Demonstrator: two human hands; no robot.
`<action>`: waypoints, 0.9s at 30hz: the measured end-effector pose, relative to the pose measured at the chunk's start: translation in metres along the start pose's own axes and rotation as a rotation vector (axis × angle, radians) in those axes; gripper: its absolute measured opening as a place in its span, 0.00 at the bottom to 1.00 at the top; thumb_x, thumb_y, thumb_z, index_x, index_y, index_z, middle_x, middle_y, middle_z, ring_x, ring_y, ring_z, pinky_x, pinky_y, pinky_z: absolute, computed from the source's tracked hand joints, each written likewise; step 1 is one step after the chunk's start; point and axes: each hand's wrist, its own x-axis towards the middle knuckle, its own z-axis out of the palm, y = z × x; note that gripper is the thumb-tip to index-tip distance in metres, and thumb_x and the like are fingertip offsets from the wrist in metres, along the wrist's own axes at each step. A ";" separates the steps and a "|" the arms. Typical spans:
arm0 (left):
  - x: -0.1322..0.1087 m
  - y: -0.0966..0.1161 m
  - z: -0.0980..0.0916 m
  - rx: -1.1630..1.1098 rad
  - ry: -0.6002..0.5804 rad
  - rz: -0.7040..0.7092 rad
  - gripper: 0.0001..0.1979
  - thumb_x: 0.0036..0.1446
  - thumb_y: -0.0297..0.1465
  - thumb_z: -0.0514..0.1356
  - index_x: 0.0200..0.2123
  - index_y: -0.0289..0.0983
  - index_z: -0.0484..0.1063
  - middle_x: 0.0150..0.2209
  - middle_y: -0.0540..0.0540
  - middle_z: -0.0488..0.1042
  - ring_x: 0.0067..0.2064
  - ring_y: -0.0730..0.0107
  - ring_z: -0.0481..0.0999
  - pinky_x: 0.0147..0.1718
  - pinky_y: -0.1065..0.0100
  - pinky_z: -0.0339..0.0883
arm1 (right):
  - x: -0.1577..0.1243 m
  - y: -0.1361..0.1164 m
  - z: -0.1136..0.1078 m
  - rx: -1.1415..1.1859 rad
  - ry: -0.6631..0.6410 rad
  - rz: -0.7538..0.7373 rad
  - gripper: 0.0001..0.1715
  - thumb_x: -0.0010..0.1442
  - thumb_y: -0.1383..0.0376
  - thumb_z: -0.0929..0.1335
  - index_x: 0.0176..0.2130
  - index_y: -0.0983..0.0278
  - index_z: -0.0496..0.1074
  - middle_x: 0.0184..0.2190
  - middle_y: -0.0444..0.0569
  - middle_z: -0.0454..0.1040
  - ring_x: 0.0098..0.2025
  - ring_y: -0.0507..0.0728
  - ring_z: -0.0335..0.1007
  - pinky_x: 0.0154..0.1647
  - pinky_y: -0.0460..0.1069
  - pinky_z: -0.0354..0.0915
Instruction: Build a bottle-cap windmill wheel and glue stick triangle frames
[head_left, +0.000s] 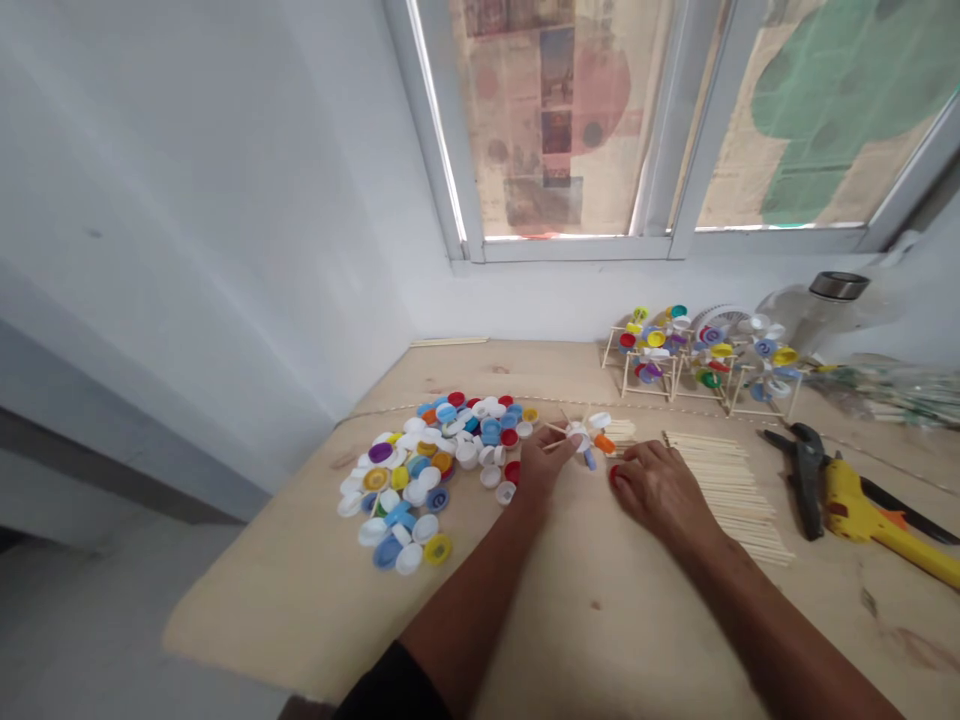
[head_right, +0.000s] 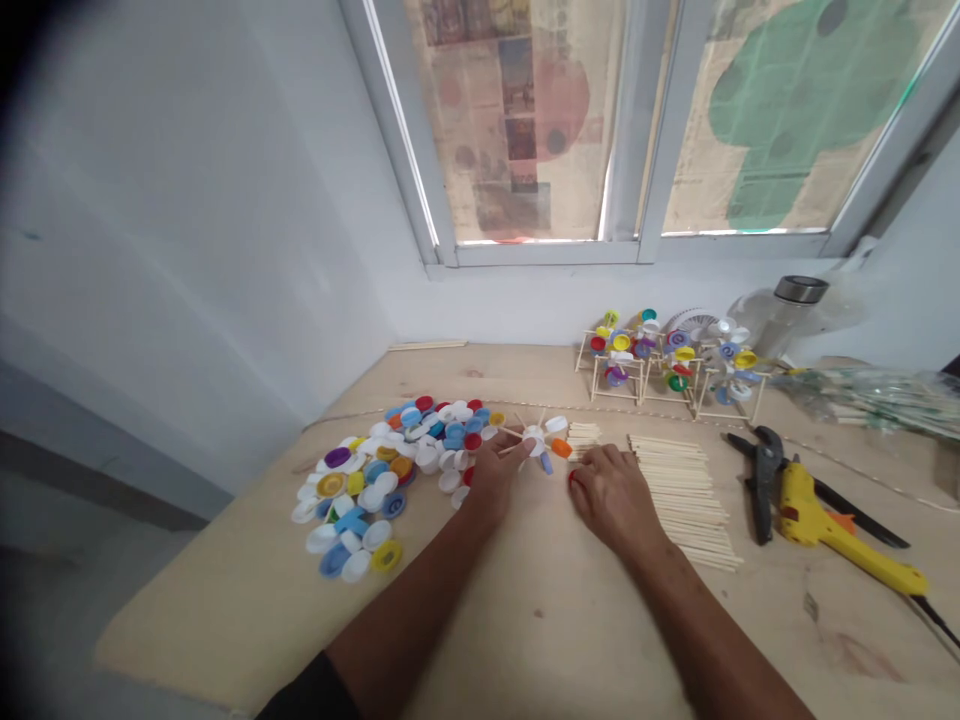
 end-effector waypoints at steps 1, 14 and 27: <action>-0.001 0.001 0.000 0.003 0.004 -0.005 0.14 0.36 0.37 0.69 0.25 0.34 0.72 0.33 0.45 0.76 0.35 0.66 0.75 0.35 0.67 0.67 | 0.000 0.000 0.000 0.002 0.005 0.004 0.13 0.61 0.64 0.62 0.32 0.62 0.75 0.36 0.52 0.74 0.41 0.59 0.63 0.42 0.54 0.57; -0.004 0.007 0.003 0.109 -0.079 0.038 0.15 0.35 0.34 0.69 0.29 0.35 0.73 0.27 0.49 0.75 0.31 0.67 0.75 0.34 0.67 0.68 | -0.002 0.003 0.004 -0.080 -0.158 0.105 0.11 0.55 0.65 0.64 0.40 0.63 0.70 0.36 0.52 0.74 0.39 0.59 0.67 0.41 0.53 0.56; -0.002 0.010 -0.002 0.224 -0.121 0.133 0.14 0.37 0.35 0.68 0.27 0.36 0.71 0.26 0.49 0.73 0.29 0.70 0.74 0.28 0.71 0.66 | 0.000 0.009 -0.016 0.209 -0.285 0.033 0.05 0.54 0.64 0.64 0.34 0.61 0.68 0.32 0.47 0.74 0.35 0.55 0.67 0.35 0.49 0.57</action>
